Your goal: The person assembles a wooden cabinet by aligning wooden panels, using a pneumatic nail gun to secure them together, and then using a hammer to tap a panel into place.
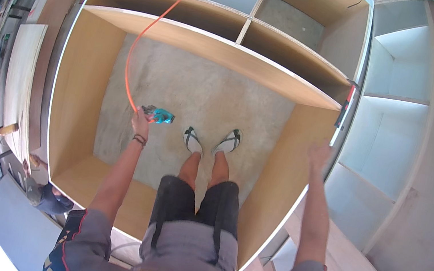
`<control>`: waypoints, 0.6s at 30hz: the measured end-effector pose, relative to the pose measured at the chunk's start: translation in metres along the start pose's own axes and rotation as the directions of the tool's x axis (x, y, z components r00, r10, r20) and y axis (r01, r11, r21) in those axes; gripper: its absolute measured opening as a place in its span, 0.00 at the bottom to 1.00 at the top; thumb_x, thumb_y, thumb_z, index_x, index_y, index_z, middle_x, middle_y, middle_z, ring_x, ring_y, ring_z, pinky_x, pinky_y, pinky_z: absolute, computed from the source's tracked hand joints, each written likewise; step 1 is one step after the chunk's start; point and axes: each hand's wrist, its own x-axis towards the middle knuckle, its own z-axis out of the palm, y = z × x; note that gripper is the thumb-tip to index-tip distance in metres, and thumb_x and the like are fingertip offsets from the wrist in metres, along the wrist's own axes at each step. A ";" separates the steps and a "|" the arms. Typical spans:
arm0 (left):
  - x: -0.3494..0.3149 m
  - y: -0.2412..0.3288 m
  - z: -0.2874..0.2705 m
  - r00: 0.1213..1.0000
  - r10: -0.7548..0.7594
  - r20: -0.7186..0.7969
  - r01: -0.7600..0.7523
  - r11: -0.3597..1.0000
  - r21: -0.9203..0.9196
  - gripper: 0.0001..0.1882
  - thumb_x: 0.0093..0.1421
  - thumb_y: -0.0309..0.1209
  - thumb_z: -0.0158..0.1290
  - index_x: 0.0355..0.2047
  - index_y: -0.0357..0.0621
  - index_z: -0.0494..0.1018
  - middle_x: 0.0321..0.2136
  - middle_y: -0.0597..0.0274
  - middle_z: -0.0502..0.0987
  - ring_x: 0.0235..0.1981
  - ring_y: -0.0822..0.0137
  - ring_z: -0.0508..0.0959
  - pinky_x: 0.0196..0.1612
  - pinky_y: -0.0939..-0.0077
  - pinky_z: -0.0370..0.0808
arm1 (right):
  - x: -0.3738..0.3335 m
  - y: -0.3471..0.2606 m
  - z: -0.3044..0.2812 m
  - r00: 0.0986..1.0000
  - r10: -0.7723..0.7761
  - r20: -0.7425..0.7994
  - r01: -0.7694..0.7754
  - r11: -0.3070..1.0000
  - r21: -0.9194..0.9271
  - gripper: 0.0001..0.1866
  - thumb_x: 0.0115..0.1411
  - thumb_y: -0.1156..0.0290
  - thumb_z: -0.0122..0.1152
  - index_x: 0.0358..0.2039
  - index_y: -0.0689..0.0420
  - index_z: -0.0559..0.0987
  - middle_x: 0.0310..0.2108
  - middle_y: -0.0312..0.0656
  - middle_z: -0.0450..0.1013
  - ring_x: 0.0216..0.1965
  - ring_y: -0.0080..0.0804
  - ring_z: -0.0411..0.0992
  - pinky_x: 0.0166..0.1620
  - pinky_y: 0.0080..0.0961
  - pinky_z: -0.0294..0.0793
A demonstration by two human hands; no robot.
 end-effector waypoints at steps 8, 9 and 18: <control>0.116 -0.122 0.018 0.997 -0.059 0.053 0.047 0.978 0.204 0.33 0.74 0.54 0.41 0.40 0.30 0.78 0.30 0.52 0.84 0.36 0.60 0.83 0.45 0.64 0.76 | 0.129 -0.003 0.027 0.961 0.085 -0.262 -0.129 0.979 -0.158 0.38 0.63 0.57 0.57 0.72 0.50 0.61 0.63 0.66 0.60 0.62 0.67 0.64 0.62 0.52 0.68; 0.125 -0.134 0.026 0.996 -0.059 0.071 0.044 0.980 0.192 0.33 0.74 0.54 0.41 0.40 0.30 0.78 0.31 0.52 0.84 0.37 0.60 0.83 0.45 0.64 0.76 | 0.142 -0.001 0.030 0.959 0.092 -0.269 -0.139 0.977 -0.162 0.38 0.63 0.57 0.57 0.72 0.50 0.61 0.62 0.66 0.61 0.61 0.66 0.65 0.61 0.52 0.69; 0.191 -0.194 0.045 0.989 -0.014 0.150 -0.005 0.991 0.130 0.33 0.74 0.54 0.42 0.39 0.31 0.78 0.37 0.49 0.85 0.39 0.59 0.83 0.48 0.63 0.77 | 0.173 -0.009 0.054 0.983 0.117 -0.138 -0.152 0.948 -0.280 0.29 0.62 0.60 0.55 0.62 0.55 0.69 0.55 0.59 0.69 0.56 0.61 0.71 0.58 0.55 0.72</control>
